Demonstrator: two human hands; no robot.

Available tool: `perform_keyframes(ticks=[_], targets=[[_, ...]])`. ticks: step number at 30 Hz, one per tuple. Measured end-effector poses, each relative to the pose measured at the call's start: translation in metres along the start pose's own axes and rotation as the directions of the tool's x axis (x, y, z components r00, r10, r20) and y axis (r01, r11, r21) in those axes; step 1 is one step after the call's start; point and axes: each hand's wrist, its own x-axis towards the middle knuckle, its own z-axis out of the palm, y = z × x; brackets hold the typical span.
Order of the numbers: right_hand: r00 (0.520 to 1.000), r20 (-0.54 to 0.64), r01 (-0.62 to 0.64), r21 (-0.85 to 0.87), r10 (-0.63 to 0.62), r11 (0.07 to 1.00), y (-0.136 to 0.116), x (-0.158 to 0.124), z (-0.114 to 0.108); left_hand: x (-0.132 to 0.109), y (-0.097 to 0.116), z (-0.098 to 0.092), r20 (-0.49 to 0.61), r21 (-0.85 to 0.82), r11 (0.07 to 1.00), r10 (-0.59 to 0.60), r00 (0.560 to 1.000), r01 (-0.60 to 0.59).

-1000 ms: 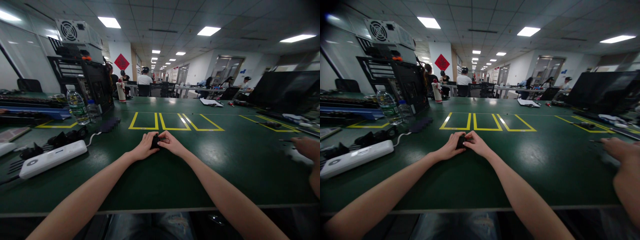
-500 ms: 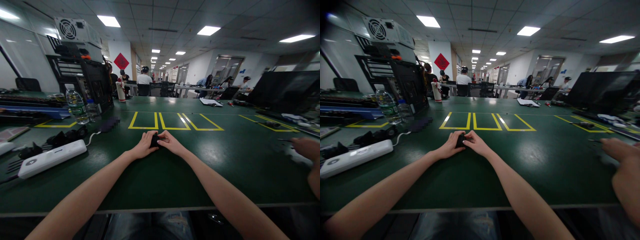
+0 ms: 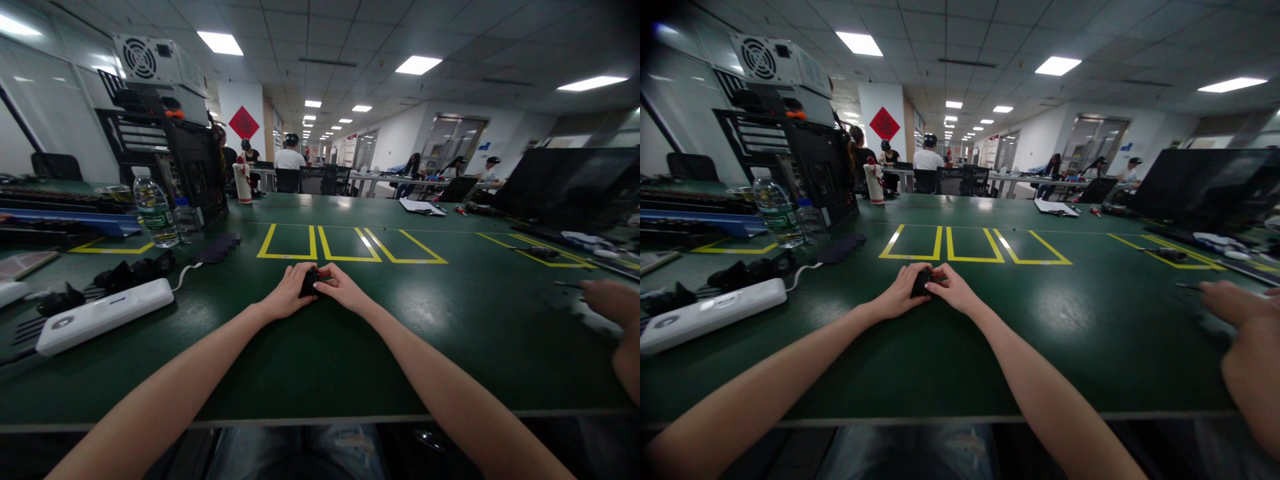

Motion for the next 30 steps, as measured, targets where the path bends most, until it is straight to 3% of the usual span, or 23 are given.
perform_keyframes(ticks=[12,30], targets=[[0.998,0.045,0.032,0.033,-0.034,0.999,-0.0003,-0.0035,-0.0007,0.0004,0.0052,-0.0037,-0.066,0.056,0.996,-0.062,0.996,0.066],[0.999,-0.009,0.04,-0.005,-0.04,0.999,-0.0052,-0.0017,0.0004,0.0005,0.0012,-0.0061,-0.003,0.025,1.0,-0.018,1.0,0.018]])
